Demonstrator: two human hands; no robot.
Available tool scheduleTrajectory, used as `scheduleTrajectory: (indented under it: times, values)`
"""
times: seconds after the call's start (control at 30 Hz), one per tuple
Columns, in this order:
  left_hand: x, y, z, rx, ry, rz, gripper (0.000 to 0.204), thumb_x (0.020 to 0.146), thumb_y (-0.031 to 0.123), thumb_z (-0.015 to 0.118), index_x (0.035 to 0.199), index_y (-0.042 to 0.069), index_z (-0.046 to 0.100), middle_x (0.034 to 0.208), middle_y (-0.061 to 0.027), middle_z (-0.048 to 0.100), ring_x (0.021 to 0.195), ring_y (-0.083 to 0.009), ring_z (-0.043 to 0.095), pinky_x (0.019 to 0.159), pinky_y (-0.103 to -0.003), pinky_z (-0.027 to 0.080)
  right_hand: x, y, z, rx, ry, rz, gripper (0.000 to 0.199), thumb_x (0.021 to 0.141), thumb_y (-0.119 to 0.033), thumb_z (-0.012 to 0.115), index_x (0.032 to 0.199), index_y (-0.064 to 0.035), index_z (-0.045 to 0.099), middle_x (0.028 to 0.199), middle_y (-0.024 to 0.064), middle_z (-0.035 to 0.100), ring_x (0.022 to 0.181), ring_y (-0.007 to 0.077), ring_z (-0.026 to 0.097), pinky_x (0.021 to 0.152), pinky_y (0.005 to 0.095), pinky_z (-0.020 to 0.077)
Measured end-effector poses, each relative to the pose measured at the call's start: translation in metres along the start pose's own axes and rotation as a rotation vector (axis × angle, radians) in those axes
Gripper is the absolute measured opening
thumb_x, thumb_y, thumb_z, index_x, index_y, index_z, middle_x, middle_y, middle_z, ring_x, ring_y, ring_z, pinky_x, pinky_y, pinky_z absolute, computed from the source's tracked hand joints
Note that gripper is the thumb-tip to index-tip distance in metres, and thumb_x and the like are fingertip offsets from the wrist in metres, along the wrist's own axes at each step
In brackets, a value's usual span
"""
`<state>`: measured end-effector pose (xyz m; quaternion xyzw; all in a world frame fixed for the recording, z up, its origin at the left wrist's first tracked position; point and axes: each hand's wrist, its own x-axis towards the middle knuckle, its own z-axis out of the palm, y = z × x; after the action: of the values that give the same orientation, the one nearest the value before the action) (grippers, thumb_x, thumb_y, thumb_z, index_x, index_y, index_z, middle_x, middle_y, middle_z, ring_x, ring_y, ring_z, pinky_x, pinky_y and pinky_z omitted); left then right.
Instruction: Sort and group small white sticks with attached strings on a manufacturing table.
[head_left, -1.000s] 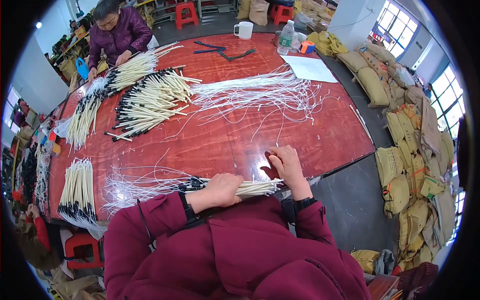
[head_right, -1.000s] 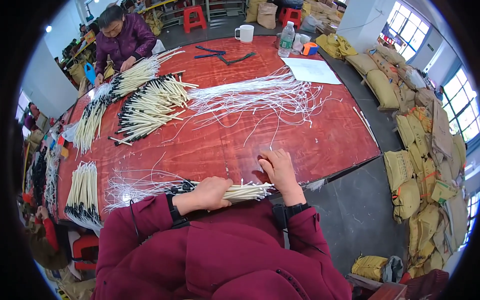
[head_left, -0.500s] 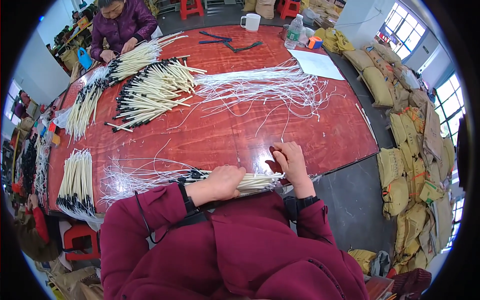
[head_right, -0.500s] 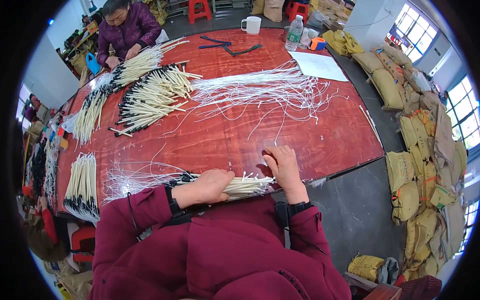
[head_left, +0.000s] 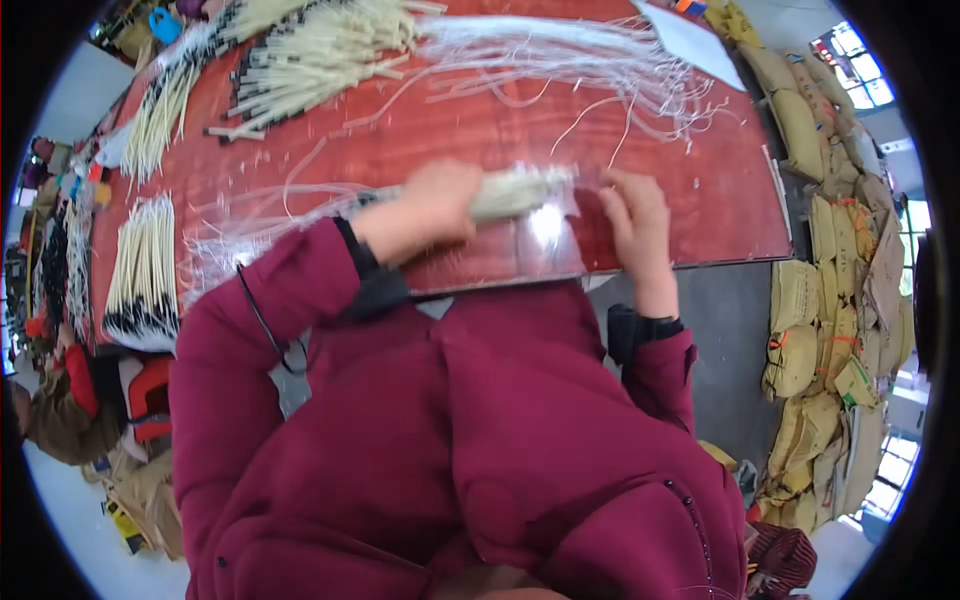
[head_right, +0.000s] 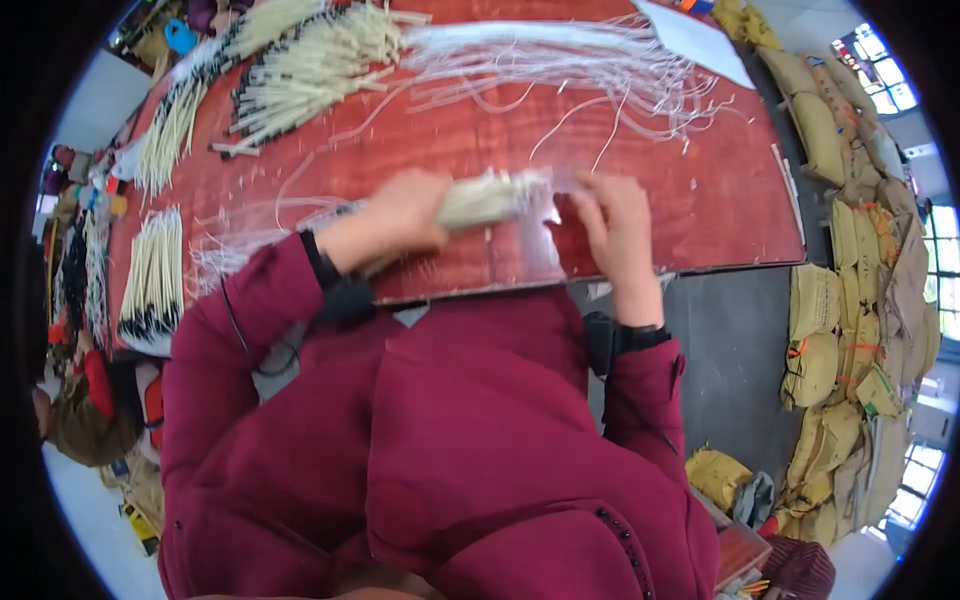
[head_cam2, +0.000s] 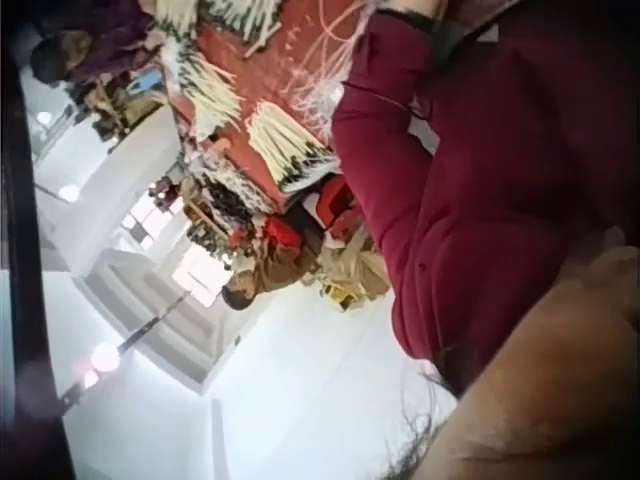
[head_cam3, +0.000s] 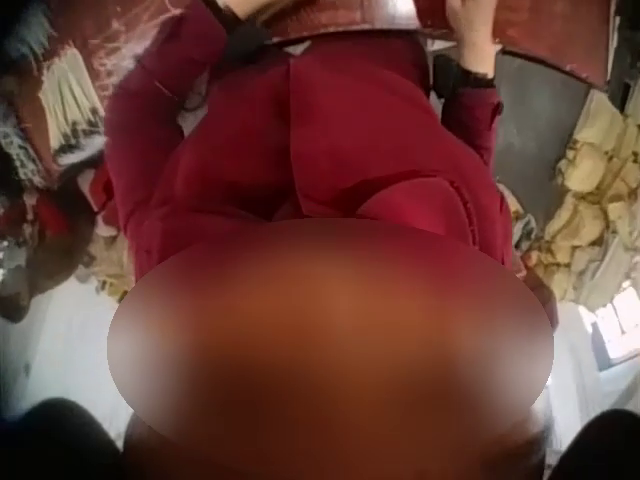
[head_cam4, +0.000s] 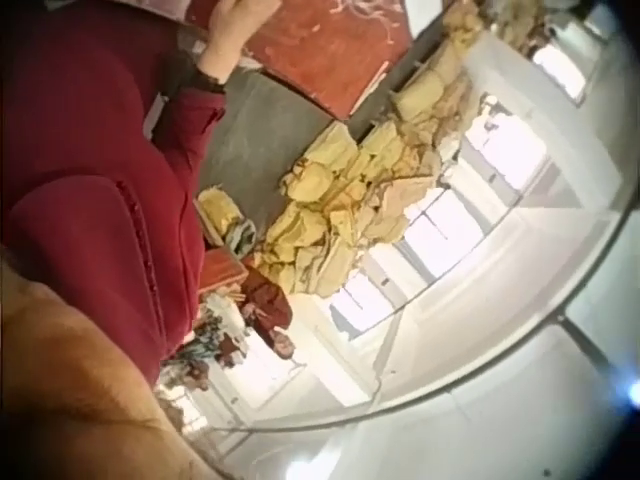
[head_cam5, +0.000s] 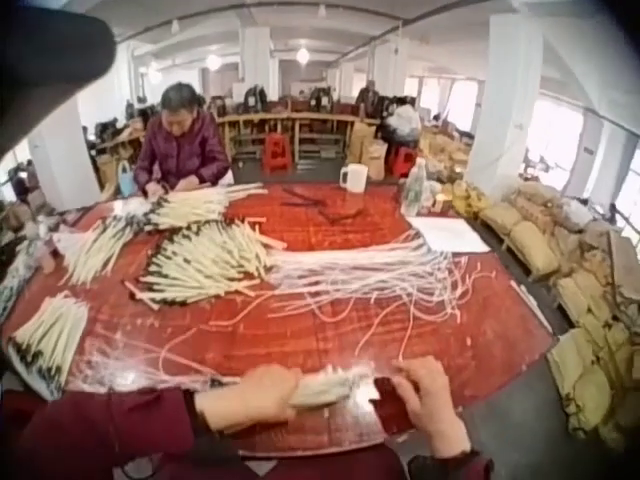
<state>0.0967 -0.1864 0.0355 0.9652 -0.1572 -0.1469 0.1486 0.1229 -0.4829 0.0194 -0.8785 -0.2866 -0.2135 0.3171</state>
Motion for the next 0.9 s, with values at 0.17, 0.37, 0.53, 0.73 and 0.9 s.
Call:
scheduleTrajectory:
  times: [0.17, 0.37, 0.53, 0.73, 0.9]
  values:
    - [0.014, -0.052, -0.016, 0.050, 0.055, -0.071, 0.051, 0.061, 0.032, 0.085, 0.097, 0.000, 0.068, 0.094, -0.0243, 0.071, 0.091, -0.0394, 0.070, 0.083, -0.047, 0.056, 0.008, -0.023, 0.015, 0.449, -0.058, 0.262, 0.024, 0.099, -0.013, 0.063, 0.117, 0.0006, 0.070, 0.110, 0.0098, 0.073, 0.095, 0.0172, 0.066, 0.087, 0.0322, 0.0506]
    - [0.004, -0.049, -0.026, -0.008, 0.091, -0.067, 0.037, 0.062, 0.033, 0.084, 0.083, 0.004, 0.073, 0.084, -0.0190, 0.072, 0.082, -0.0373, 0.071, 0.074, -0.046, 0.057, -0.008, -0.102, 0.072, 0.787, -0.506, 0.536, 0.038, 0.106, -0.020, 0.055, 0.130, 0.0081, 0.061, 0.110, 0.0075, 0.071, 0.100, 0.0139, 0.065, 0.090, 0.0293, 0.0506]
    - [0.023, -0.059, 0.020, -0.034, 0.209, -0.103, 0.022, 0.063, 0.021, 0.075, 0.080, 0.007, 0.076, 0.082, -0.0181, 0.073, 0.078, -0.0353, 0.072, 0.067, -0.045, 0.058, 0.015, -0.106, 0.088, 0.894, -0.605, 0.737, 0.048, 0.109, -0.040, 0.045, 0.127, 0.0013, 0.061, 0.108, 0.0095, 0.071, 0.096, 0.0158, 0.067, 0.084, 0.0310, 0.0523]
    - [0.009, -0.037, -0.020, -0.033, 0.079, -0.145, 0.029, 0.060, 0.012, 0.080, 0.088, 0.005, 0.078, 0.091, -0.0157, 0.076, 0.090, -0.0303, 0.075, 0.075, -0.042, 0.060, 0.027, -0.132, 0.077, 0.957, -0.720, 1.011, 0.065, 0.106, -0.057, 0.039, 0.129, 0.0008, 0.057, 0.110, 0.0157, 0.071, 0.098, 0.0242, 0.069, 0.086, 0.0346, 0.0512]
    - [0.014, -0.044, -0.024, -0.102, 0.053, -0.159, 0.035, 0.057, 0.012, 0.082, 0.091, 0.005, 0.078, 0.092, -0.0154, 0.076, 0.090, -0.0303, 0.075, 0.075, -0.040, 0.060, 0.048, -0.140, 0.088, 0.999, -0.749, 1.120, 0.071, 0.104, -0.063, 0.036, 0.132, -0.0006, 0.055, 0.110, 0.0174, 0.071, 0.101, 0.0274, 0.069, 0.087, 0.0371, 0.0504]
